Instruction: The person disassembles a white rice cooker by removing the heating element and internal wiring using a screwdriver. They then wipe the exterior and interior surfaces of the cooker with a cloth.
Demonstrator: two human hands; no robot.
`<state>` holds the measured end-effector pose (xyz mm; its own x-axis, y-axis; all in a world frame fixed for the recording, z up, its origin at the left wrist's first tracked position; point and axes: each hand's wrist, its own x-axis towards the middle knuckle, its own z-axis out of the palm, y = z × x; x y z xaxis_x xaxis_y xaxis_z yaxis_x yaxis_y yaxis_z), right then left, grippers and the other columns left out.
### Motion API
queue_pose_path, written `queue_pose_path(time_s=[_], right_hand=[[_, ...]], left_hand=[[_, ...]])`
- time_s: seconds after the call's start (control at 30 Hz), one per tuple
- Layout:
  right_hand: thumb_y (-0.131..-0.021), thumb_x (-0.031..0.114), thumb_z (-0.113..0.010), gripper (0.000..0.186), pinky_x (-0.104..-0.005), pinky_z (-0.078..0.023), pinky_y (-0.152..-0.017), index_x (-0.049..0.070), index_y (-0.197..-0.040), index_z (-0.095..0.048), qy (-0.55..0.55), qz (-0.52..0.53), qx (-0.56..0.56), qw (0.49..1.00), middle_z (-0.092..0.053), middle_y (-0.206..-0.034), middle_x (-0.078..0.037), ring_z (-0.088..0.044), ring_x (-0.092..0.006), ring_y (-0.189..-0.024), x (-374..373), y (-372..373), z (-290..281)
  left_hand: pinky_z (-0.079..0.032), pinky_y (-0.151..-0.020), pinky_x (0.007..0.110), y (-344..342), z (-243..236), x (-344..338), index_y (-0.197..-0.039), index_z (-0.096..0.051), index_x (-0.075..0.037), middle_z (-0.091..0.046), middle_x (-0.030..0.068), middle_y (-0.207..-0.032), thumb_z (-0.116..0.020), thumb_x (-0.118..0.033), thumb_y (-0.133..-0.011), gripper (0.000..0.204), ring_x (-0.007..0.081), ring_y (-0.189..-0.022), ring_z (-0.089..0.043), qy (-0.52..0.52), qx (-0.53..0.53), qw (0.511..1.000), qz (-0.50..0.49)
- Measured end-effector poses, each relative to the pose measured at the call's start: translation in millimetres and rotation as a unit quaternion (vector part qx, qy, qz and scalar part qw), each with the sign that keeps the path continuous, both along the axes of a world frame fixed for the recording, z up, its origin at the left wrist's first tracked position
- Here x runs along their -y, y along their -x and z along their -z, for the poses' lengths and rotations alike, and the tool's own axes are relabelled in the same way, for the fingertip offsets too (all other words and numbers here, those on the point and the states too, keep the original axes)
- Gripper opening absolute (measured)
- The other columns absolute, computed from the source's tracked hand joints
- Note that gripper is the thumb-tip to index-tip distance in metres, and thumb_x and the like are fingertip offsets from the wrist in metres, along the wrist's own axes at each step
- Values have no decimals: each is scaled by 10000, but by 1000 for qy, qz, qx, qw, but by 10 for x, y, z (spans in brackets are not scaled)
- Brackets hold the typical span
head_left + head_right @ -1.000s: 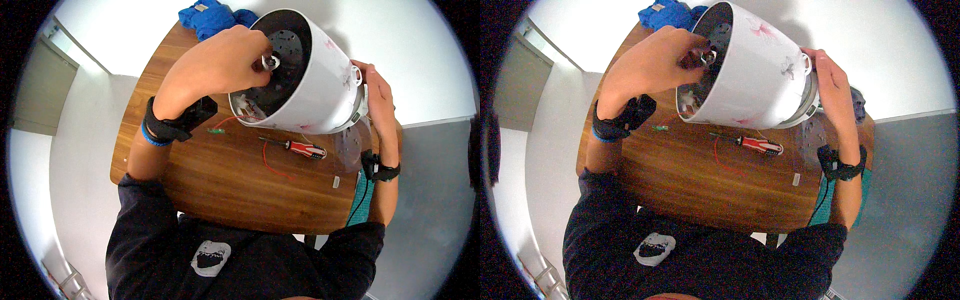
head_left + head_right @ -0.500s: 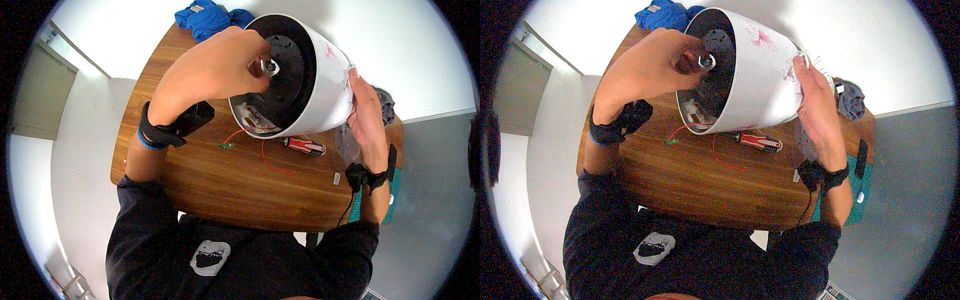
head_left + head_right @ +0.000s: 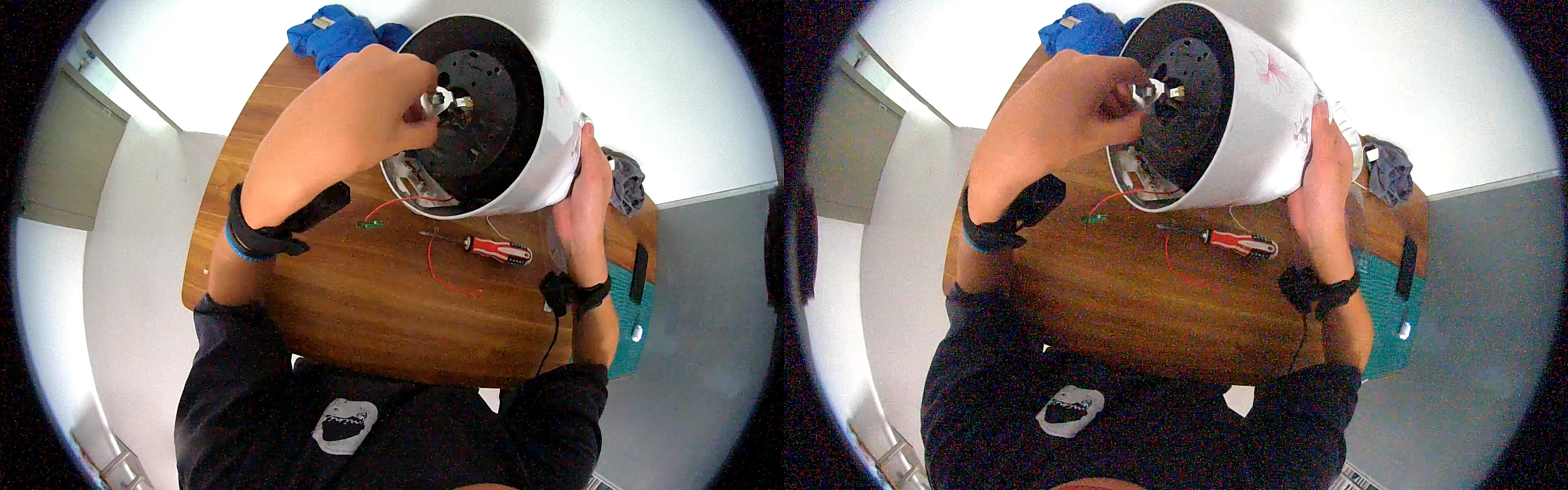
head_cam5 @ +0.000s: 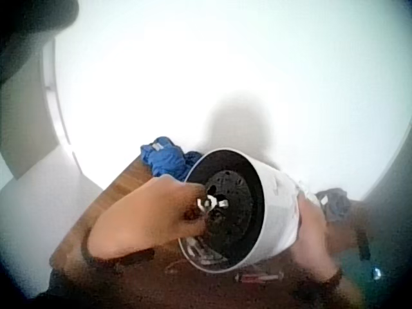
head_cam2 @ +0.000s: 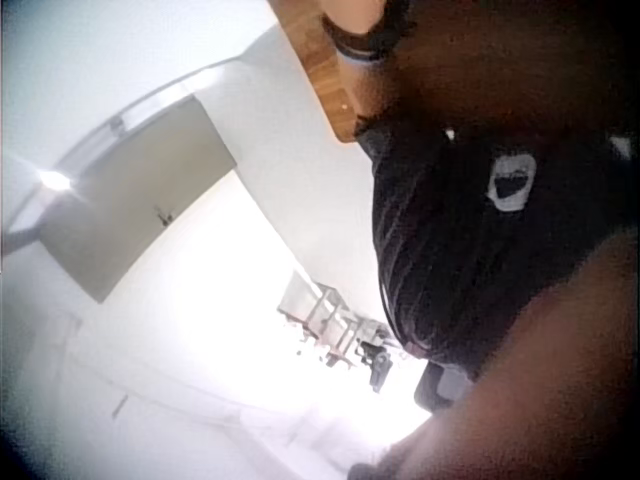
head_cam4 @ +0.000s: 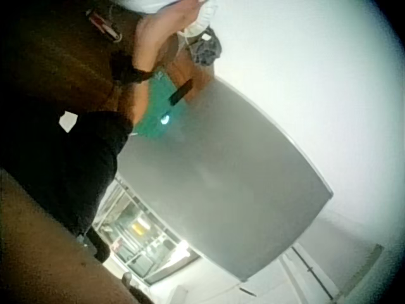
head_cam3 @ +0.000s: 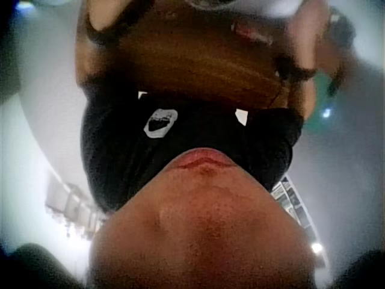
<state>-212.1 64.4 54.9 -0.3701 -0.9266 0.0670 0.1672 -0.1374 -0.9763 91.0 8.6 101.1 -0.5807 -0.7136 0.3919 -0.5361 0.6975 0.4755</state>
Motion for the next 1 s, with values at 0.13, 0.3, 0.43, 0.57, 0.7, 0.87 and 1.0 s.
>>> queue_pose_path(time_s=[0.13,0.3,0.43,0.57,0.7,0.87,1.0], right_hand=[[-1186,344,-559,465,-386,-540,-1083,-35,-1446,-631,37,11,-18,999,-699,-1409,-121,-675,-213,-1242,47,18,176],[-1175,359,-579,478,-397,-550,-1066,-42,-1430,-630,73,62,-1,995,-702,-1386,-149,-679,-234,-1238,192,-22,302],[-1174,349,-587,475,-344,-525,-1019,-63,-1403,-643,94,82,-57,990,-732,-1291,-127,-662,-182,-1152,270,-9,442],[-1187,341,-563,456,-305,-505,-988,-57,-1387,-659,90,84,-106,987,-749,-1233,-99,-639,-136,-1102,276,-41,458],[-1193,335,-546,444,-303,-517,-950,-53,-1370,-669,114,102,-120,981,-752,-1170,-77,-641,-125,-1043,293,12,494],[-1187,313,-573,428,-261,-515,-903,-52,-1389,-668,99,98,-134,981,-751,-1138,-45,-626,-84,-1012,318,24,497],[-1186,287,-574,397,-256,-517,-886,-46,-1382,-667,119,80,-118,983,-745,-1152,-46,-634,-81,-1006,357,8,514]], left_hand=[[-603,-764,454,50,155,47,-1273,-701,-29,-756,189,-923,-814,-121,-901,399,383,-850,-756,88,-1,996,-30],[-577,-781,507,92,241,126,-1354,-637,-33,-740,200,-967,-834,-115,-873,526,454,-894,-721,164,-17,986,-34],[-588,-765,531,148,278,212,-1122,-599,17,-711,238,-899,-793,-80,-876,328,470,-895,-728,161,-2,987,-21],[-570,-806,561,187,209,158,-1206,-622,-8,-728,253,-1025,-824,-125,-888,395,480,-995,-719,109,75,991,-35],[-571,-787,557,228,139,67,-1178,-615,-10,-733,249,-998,-819,-125,-901,363,483,-984,-722,82,122,988,-48],[-571,-765,559,197,121,89,-1159,-620,-7,-731,245,-921,-822,-111,-896,349,488,-939,-726,96,125,987,-23],[-575,-769,551,245,208,127,-1136,-637,-4,-737,244,-925,-827,-98,-885,329,481,-929,-733,52,110,993,1]])
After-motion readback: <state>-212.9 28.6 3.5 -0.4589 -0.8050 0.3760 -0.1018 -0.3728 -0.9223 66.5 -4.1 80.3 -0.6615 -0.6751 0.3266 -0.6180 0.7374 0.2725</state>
